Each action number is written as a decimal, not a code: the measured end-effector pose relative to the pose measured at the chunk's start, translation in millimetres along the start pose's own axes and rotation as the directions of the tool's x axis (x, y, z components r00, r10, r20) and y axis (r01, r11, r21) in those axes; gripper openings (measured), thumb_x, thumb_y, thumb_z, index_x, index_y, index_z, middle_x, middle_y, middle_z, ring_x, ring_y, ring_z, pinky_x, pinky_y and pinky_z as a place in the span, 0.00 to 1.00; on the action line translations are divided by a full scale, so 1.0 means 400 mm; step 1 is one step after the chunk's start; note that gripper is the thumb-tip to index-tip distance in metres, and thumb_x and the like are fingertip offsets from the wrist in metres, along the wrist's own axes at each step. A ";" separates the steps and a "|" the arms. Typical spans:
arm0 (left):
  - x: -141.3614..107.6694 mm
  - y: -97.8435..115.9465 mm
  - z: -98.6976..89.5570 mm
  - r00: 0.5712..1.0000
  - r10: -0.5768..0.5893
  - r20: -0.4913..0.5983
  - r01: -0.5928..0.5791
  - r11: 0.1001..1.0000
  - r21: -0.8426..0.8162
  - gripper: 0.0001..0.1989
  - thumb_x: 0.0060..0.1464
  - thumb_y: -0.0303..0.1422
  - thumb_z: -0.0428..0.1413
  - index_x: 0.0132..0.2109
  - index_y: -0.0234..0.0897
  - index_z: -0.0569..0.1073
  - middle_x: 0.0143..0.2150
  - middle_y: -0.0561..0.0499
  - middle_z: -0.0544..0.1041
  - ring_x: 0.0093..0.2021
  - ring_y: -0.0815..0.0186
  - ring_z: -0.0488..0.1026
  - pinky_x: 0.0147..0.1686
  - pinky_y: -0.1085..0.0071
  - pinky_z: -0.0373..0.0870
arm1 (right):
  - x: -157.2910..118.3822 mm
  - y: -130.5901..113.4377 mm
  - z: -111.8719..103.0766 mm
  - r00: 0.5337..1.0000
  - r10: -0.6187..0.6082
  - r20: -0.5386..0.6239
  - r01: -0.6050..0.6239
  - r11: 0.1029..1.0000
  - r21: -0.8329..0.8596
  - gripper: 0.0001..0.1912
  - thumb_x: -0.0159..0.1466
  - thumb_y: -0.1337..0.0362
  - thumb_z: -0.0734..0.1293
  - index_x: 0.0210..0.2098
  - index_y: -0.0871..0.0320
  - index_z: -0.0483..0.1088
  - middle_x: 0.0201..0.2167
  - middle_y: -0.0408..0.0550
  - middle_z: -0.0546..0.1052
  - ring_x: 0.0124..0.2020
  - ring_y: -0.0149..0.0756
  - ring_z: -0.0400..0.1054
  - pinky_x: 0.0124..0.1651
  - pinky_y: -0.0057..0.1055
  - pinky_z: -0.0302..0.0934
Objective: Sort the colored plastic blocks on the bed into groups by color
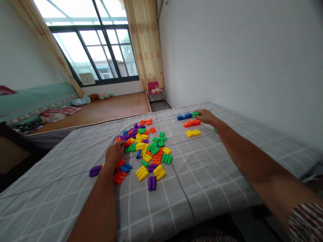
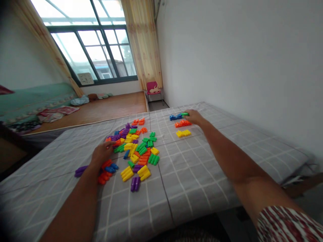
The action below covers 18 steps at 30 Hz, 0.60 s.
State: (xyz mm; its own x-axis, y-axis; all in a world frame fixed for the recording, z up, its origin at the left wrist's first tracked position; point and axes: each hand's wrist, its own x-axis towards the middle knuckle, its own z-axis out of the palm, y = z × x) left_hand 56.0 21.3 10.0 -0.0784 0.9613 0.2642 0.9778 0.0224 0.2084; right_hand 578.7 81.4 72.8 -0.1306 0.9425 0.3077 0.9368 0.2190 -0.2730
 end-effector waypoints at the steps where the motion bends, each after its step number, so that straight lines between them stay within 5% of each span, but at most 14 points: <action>1: 0.001 0.000 0.001 1.000 -0.005 0.003 0.005 1.000 0.003 0.20 0.59 0.34 0.46 0.52 0.43 0.77 0.49 0.47 0.80 0.46 0.57 0.77 0.42 0.67 0.71 | -0.020 0.063 -0.018 0.996 0.094 -0.003 -0.094 0.991 -0.093 0.17 0.62 0.64 0.62 0.47 0.59 0.75 0.42 0.51 0.80 0.42 0.40 0.72 0.42 0.30 0.62; 4: 0.005 -0.002 0.004 1.000 -0.004 0.009 0.003 1.000 0.014 0.19 0.59 0.35 0.47 0.52 0.43 0.77 0.49 0.47 0.80 0.46 0.57 0.77 0.41 0.67 0.71 | -0.096 0.225 -0.034 0.919 0.394 -0.007 -0.370 0.857 -0.359 0.20 0.60 0.69 0.60 0.49 0.61 0.75 0.47 0.59 0.78 0.47 0.46 0.72 0.44 0.35 0.64; 7: 0.008 -0.007 0.008 0.999 0.033 0.000 -0.033 0.999 0.012 0.19 0.60 0.35 0.46 0.52 0.43 0.78 0.51 0.47 0.79 0.47 0.57 0.76 0.42 0.67 0.70 | -0.156 0.316 -0.014 0.859 0.503 0.097 -0.412 0.791 -0.453 0.20 0.59 0.67 0.61 0.49 0.60 0.75 0.48 0.61 0.78 0.48 0.48 0.72 0.43 0.37 0.66; 11: 0.009 -0.011 0.005 0.999 0.041 -0.003 -0.041 0.999 0.024 0.20 0.59 0.34 0.46 0.52 0.43 0.78 0.51 0.47 0.79 0.47 0.58 0.77 0.43 0.68 0.71 | -0.171 0.358 -0.005 0.893 0.374 0.249 -0.290 0.903 -0.316 0.27 0.55 0.60 0.65 0.54 0.57 0.73 0.52 0.57 0.76 0.52 0.48 0.70 0.51 0.40 0.64; 15: 0.009 -0.010 -0.003 0.999 0.036 0.007 -0.036 0.999 0.035 0.20 0.59 0.35 0.46 0.52 0.43 0.78 0.48 0.47 0.80 0.43 0.58 0.77 0.40 0.69 0.71 | -0.172 0.371 -0.028 0.947 0.197 0.253 -0.156 0.972 -0.173 0.34 0.54 0.55 0.67 0.60 0.54 0.68 0.60 0.53 0.70 0.60 0.53 0.61 0.61 0.47 0.55; 18: 0.009 -0.007 -0.008 0.999 0.031 0.026 -0.032 0.999 0.043 0.20 0.59 0.36 0.46 0.52 0.43 0.77 0.48 0.47 0.80 0.43 0.57 0.77 0.39 0.68 0.72 | -0.188 0.364 -0.027 0.950 0.153 0.271 -0.126 0.985 -0.115 0.34 0.53 0.51 0.69 0.59 0.50 0.69 0.59 0.53 0.71 0.60 0.57 0.60 0.59 0.52 0.55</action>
State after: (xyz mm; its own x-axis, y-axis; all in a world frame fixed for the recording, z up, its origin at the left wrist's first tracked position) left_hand 52.4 23.7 13.6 -0.0429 0.9683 0.2463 0.9872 0.0032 0.1596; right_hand 728.6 39.9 19.8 -0.0689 0.9976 0.0036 0.9769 0.0682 -0.2025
